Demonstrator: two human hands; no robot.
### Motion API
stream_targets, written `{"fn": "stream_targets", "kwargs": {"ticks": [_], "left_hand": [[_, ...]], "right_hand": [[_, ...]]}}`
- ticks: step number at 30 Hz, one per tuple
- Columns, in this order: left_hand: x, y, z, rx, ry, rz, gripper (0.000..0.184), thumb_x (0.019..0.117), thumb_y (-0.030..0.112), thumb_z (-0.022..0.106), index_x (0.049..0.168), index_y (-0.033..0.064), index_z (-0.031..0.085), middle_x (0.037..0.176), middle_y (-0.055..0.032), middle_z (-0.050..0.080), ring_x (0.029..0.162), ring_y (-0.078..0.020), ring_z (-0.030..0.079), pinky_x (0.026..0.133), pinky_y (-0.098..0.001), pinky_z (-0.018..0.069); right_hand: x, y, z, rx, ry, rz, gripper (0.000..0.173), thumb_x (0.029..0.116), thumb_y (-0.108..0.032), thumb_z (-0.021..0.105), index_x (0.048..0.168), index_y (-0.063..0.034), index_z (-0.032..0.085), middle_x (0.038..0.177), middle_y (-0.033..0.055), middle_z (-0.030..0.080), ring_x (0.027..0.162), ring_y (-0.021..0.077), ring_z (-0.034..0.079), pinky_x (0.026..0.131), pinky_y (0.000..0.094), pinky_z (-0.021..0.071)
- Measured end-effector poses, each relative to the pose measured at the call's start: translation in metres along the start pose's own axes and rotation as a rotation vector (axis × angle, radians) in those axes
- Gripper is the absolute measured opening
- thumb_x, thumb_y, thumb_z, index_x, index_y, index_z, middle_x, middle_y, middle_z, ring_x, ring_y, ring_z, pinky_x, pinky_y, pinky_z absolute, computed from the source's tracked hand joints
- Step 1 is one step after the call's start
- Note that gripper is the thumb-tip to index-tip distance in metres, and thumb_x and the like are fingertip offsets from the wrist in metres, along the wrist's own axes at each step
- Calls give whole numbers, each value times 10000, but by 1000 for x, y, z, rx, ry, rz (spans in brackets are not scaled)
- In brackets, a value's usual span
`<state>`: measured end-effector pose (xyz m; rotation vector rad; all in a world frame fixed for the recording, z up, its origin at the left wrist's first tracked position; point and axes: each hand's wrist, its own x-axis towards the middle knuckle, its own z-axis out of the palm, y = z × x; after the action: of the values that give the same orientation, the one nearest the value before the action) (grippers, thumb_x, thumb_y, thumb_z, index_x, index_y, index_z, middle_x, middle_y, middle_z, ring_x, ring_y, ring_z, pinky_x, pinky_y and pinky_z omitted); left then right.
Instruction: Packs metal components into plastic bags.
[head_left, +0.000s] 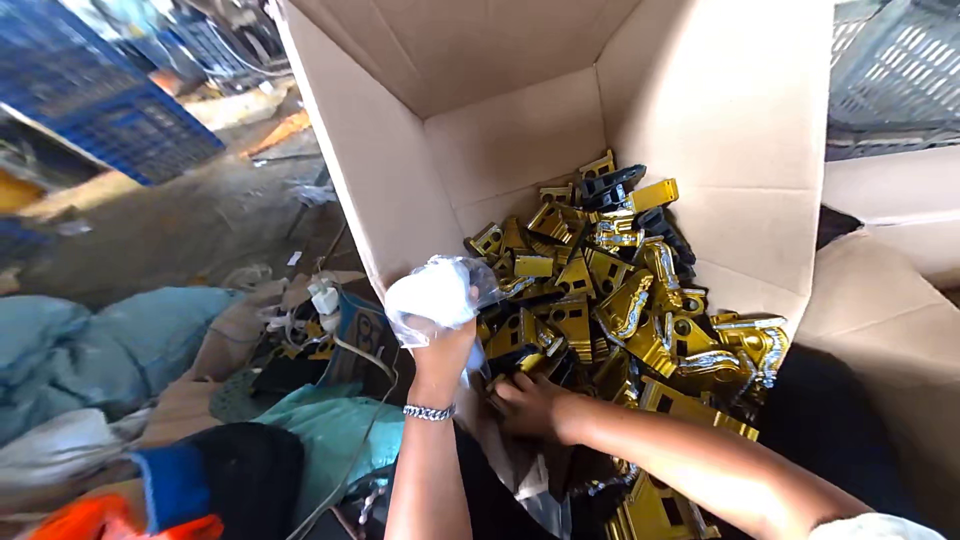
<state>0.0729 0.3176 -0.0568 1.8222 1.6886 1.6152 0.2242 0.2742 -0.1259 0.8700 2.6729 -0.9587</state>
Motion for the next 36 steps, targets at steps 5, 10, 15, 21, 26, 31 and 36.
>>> {"fn": "stream_targets", "kwargs": {"ticks": [5, 10, 15, 21, 26, 31, 36], "left_hand": [[2, 5, 2, -126, -17, -203, 619, 823, 182, 799, 1331, -51, 532, 1103, -108, 674, 919, -88, 673, 851, -299, 578], [-1, 25, 4, -498, -174, -459, 239, 952, -7, 537, 1188, -42, 535, 833, -7, 692, 729, -84, 702, 707, -263, 615], [-45, 35, 30, -459, -395, -470, 456, 840, 67, 796, 1220, -82, 592, 1035, -87, 714, 952, -107, 695, 893, -291, 589], [-91, 50, 52, -384, -455, -164, 625, 710, 80, 861, 1194, -182, 566, 1081, -148, 704, 1040, -54, 663, 973, -213, 524], [-67, 68, 25, -779, -832, -610, 487, 684, -28, 847, 1118, 41, 637, 974, 41, 740, 922, -41, 700, 872, -238, 590], [-60, 59, 35, -626, -624, -550, 416, 883, 90, 755, 1231, -51, 577, 1049, -39, 700, 983, -57, 677, 919, -246, 570], [-60, 56, 35, -571, -580, -567, 472, 858, 66, 771, 1259, -52, 552, 1077, -55, 690, 1001, -60, 671, 910, -237, 567]], "right_hand": [[-71, 37, -24, 157, 474, -9, 393, 821, 96, 694, 1169, -77, 751, 1450, 261, 517, 1337, 480, 483, 1043, 604, 476], [-127, 101, -46, 167, 877, 544, 428, 956, -265, 695, 1340, -78, 669, 1568, 308, 358, 1387, 518, 414, 1111, 617, 391], [-144, 61, -47, 421, 1193, 500, 509, 968, -321, 672, 1329, 33, 615, 1450, 286, 489, 1246, 365, 575, 948, 442, 557], [-115, 24, -25, 845, 1093, 177, 209, 960, -45, 628, 1129, 65, 684, 1042, 105, 716, 885, 66, 698, 819, 220, 591], [-118, 19, -14, 1003, 1095, 284, 183, 1011, -159, 597, 950, -3, 671, 704, -37, 593, 517, -13, 516, 503, 163, 476], [-123, 13, -17, 1433, 824, 82, 202, 1034, -122, 526, 1189, 1, 563, 994, 21, 680, 846, 123, 699, 820, 323, 615], [-120, 22, -11, 1342, 777, 138, 127, 1003, -26, 541, 1068, -5, 648, 863, -30, 678, 742, 61, 671, 734, 246, 596]]}}
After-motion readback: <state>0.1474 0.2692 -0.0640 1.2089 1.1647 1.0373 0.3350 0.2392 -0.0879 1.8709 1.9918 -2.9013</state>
